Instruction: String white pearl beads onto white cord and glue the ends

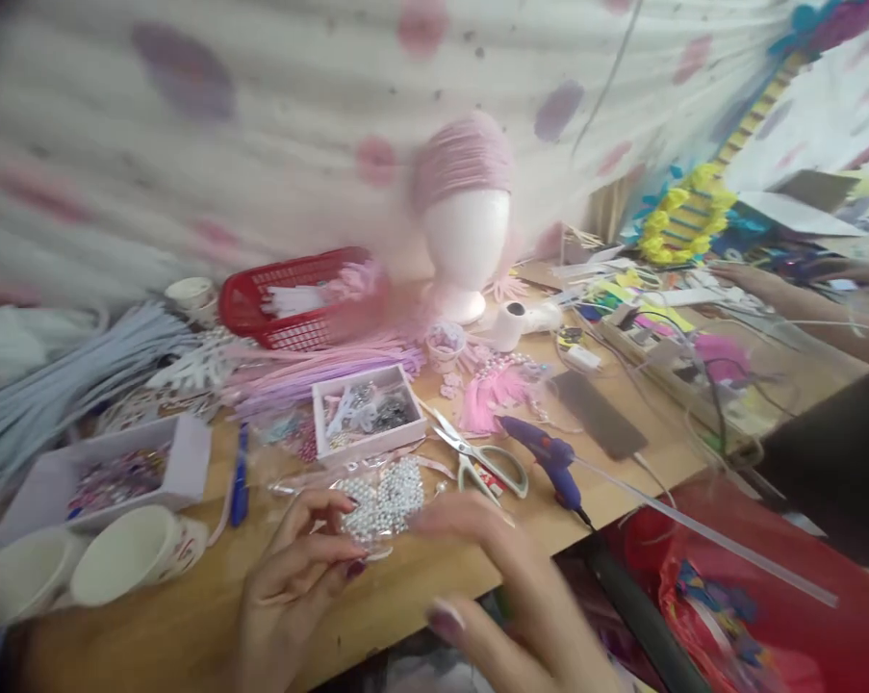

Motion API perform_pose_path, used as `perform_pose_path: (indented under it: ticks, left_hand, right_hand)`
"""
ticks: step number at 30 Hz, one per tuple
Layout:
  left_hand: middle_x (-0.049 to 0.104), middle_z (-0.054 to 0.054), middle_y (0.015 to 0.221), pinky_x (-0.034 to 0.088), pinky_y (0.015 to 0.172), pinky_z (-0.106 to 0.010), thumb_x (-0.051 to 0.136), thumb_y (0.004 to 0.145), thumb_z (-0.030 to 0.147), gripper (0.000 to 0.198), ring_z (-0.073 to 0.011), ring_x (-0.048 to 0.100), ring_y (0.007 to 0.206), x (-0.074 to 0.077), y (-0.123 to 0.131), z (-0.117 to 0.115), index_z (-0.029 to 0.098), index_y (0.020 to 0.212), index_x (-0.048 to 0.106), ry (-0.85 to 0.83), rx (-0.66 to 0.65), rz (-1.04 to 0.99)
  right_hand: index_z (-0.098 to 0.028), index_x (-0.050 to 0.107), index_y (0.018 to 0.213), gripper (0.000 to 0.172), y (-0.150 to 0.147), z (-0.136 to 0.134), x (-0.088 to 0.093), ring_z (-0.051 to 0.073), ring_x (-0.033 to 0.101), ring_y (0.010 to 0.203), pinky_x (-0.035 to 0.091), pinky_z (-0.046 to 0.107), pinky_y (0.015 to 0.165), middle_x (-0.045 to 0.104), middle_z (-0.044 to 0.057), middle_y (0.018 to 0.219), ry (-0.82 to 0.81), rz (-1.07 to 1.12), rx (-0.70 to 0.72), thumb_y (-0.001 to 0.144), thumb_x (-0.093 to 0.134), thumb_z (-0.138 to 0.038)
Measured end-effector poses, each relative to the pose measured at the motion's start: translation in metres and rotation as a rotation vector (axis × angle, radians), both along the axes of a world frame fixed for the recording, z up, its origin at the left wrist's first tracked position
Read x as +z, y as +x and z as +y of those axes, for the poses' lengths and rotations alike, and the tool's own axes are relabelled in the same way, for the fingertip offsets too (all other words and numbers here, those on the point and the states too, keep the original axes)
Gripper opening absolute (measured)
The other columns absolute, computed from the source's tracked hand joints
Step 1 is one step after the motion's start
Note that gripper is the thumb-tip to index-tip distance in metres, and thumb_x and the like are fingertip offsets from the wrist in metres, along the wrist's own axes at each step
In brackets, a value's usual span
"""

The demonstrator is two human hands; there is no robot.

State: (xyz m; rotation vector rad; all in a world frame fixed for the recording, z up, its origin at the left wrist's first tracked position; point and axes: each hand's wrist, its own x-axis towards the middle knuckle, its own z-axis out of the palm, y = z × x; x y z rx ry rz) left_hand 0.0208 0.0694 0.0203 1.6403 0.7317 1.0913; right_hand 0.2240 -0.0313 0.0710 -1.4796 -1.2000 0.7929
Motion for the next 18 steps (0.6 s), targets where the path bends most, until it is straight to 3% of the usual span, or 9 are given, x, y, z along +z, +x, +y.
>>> perform_pose_path:
  ticks: [2,4,6,8,12,16,18]
  left_hand:
    - [0.062,-0.005,0.107,0.056,0.08,-0.025,0.075,0.087,0.022,0.013,-0.0172,0.063,0.093,0.003,-0.007,-0.004,0.032,0.087,0.082,0.001,0.045,-0.026]
    - [0.061,-0.004,0.106,0.054,0.083,-0.026,0.075,0.087,0.023,0.013,-0.017,0.062,0.095,0.004,-0.015,-0.008,0.033,0.088,0.082,-0.008,0.118,-0.044]
    - [0.061,-0.004,0.103,0.054,0.081,-0.025,0.075,0.088,0.025,0.012,-0.0167,0.062,0.093,0.005,-0.023,-0.011,0.033,0.088,0.083,-0.022,0.171,-0.066]
    - [0.061,-0.005,0.099,0.053,0.077,-0.025,0.075,0.088,0.028,0.009,-0.0167,0.061,0.089,0.005,-0.027,-0.014,0.032,0.087,0.083,-0.079,0.214,-0.112]
    - [0.06,-0.005,0.088,0.052,0.074,-0.025,0.079,0.083,0.038,0.01,-0.0178,0.06,0.086,0.006,-0.024,-0.015,0.029,0.08,0.084,-0.26,0.325,-0.242]
    - [0.06,-0.004,0.078,0.05,0.068,-0.025,0.079,0.083,0.039,0.014,-0.0166,0.06,0.075,0.009,-0.017,-0.011,0.026,0.08,0.084,-0.315,0.248,-0.213]
    - [0.064,-0.005,0.078,0.051,0.066,-0.025,0.075,0.085,0.036,0.015,-0.0176,0.062,0.075,0.02,-0.022,-0.002,0.024,0.08,0.083,-0.294,0.22,-0.116]
  right_hand:
    - [-0.03,0.068,0.116,0.027,-0.028,0.024,-0.01,0.027,0.065,0.113,0.052,0.04,0.098,0.071,0.008,0.115,-0.009,0.115,0.197,0.096,0.064,-0.048]
    - [-0.026,0.068,0.104,0.027,-0.051,0.048,-0.02,0.021,0.067,0.093,0.054,0.033,0.085,0.071,0.005,0.097,-0.036,0.276,0.351,0.098,0.06,-0.051]
    - [-0.022,0.065,0.093,0.035,-0.066,0.064,-0.026,0.015,0.061,0.071,0.05,0.027,0.068,0.063,0.001,0.079,-0.073,0.408,0.444,0.095,0.061,-0.057]
    - [-0.021,0.064,0.09,0.038,-0.073,0.071,-0.029,0.012,0.052,0.063,0.043,0.024,0.06,0.057,-0.001,0.074,-0.093,0.441,0.503,0.093,0.062,-0.059]
    - [-0.021,0.063,0.086,0.034,-0.074,0.072,-0.031,0.013,0.043,0.066,0.037,0.024,0.059,0.052,-0.001,0.075,-0.099,0.391,0.501,0.093,0.064,-0.054]
    - [-0.02,0.061,0.08,0.032,-0.071,0.073,-0.043,0.01,0.035,0.056,0.032,0.022,0.052,0.045,-0.003,0.07,-0.068,0.475,0.458,0.094,0.064,-0.049]
    - [-0.02,0.062,0.078,0.031,-0.068,0.076,-0.051,0.01,0.033,0.053,0.031,0.022,0.05,0.045,-0.003,0.068,-0.039,0.481,0.418,0.094,0.065,-0.047]
